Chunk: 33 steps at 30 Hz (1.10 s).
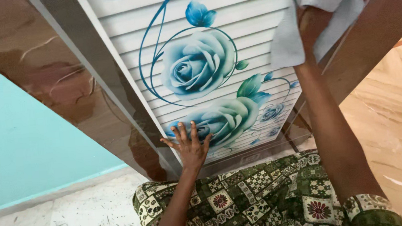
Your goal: The person wipes the floral patterned door of a wardrobe with a grey cloth while sitting on the floor.
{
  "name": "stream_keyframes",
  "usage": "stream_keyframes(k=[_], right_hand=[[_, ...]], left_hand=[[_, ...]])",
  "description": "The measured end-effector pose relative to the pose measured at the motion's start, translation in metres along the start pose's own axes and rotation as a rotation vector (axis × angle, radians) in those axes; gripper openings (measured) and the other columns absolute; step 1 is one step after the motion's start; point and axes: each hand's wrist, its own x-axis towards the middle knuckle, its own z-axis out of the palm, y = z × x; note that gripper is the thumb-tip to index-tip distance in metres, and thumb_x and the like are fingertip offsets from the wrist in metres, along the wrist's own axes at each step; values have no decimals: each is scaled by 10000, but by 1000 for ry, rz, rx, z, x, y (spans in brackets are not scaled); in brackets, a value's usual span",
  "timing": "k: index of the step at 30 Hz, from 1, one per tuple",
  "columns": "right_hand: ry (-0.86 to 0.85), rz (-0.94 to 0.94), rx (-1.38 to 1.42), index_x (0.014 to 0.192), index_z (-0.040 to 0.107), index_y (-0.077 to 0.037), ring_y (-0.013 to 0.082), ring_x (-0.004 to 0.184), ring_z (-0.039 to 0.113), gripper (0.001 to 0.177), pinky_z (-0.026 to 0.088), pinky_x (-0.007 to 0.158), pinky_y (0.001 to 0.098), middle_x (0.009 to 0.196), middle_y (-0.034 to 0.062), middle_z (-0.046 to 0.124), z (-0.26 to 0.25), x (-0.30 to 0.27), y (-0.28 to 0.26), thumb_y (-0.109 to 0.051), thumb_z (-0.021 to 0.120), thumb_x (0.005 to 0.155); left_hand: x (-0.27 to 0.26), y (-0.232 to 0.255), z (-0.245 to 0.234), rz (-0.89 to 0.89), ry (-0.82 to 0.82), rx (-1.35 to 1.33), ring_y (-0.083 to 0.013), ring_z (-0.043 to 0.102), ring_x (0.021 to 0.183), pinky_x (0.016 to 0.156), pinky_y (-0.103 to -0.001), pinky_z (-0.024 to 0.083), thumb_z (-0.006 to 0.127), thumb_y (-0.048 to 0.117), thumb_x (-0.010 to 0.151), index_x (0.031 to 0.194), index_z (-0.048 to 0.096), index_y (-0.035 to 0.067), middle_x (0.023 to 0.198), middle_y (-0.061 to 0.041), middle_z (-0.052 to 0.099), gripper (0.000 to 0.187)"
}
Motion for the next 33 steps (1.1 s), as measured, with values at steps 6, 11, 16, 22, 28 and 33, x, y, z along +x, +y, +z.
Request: stream_keyframes(k=[6,11,16,22,28,33], right_hand=[[-31,-191,-13,1661,121,-21,450,1576,45,910,83,1328,552,1667,279,0,6,10,-98,-398,645,1019],[-119,-340,45,1669,104,-20,466,1575,8,953,64,1331,561,1671,285,-41,-2,24,-191,-454,660,1028],[-274,-402,175,1627,274,-29,512,1580,38,845,101,1349,613,1691,280,51,-19,27,-277,-512,680,1066],[-339,-641,225,1632,330,-59,375,1605,101,726,140,1334,634,1726,155,161,-6,16,-364,-430,638,1090],[-607,-750,378,1648,327,-59,392,1504,315,587,324,1234,598,1678,169,310,25,-28,-442,-331,606,1208],[-685,-836,599,1648,276,-105,363,1501,348,595,351,1234,565,1678,133,299,46,-66,-472,-320,603,1199]], left_hand=[[2,5,-1,-7,8,-21,-363,-57,1610,1180,-784,-97,772,582,923,1621,313,170,1721,-160,66,931],[0,4,-2,-21,-28,-29,-369,-57,1603,1173,-786,-104,776,576,917,1610,338,166,1719,-170,74,917],[-2,3,5,-25,-7,-13,-360,-59,1605,1178,-783,-106,779,581,902,1615,319,184,1724,-162,58,936],[-3,1,6,1,-14,-3,-354,-81,1602,1170,-788,-113,770,585,915,1657,212,199,1731,-153,-5,1005],[-8,-1,9,-14,-45,0,-358,-87,1602,1174,-788,-110,780,585,906,1651,222,212,1735,-145,-12,1002],[-16,-5,21,-18,-64,7,-361,-79,1599,1181,-799,-122,800,577,884,1624,262,170,1725,-116,38,1002]])
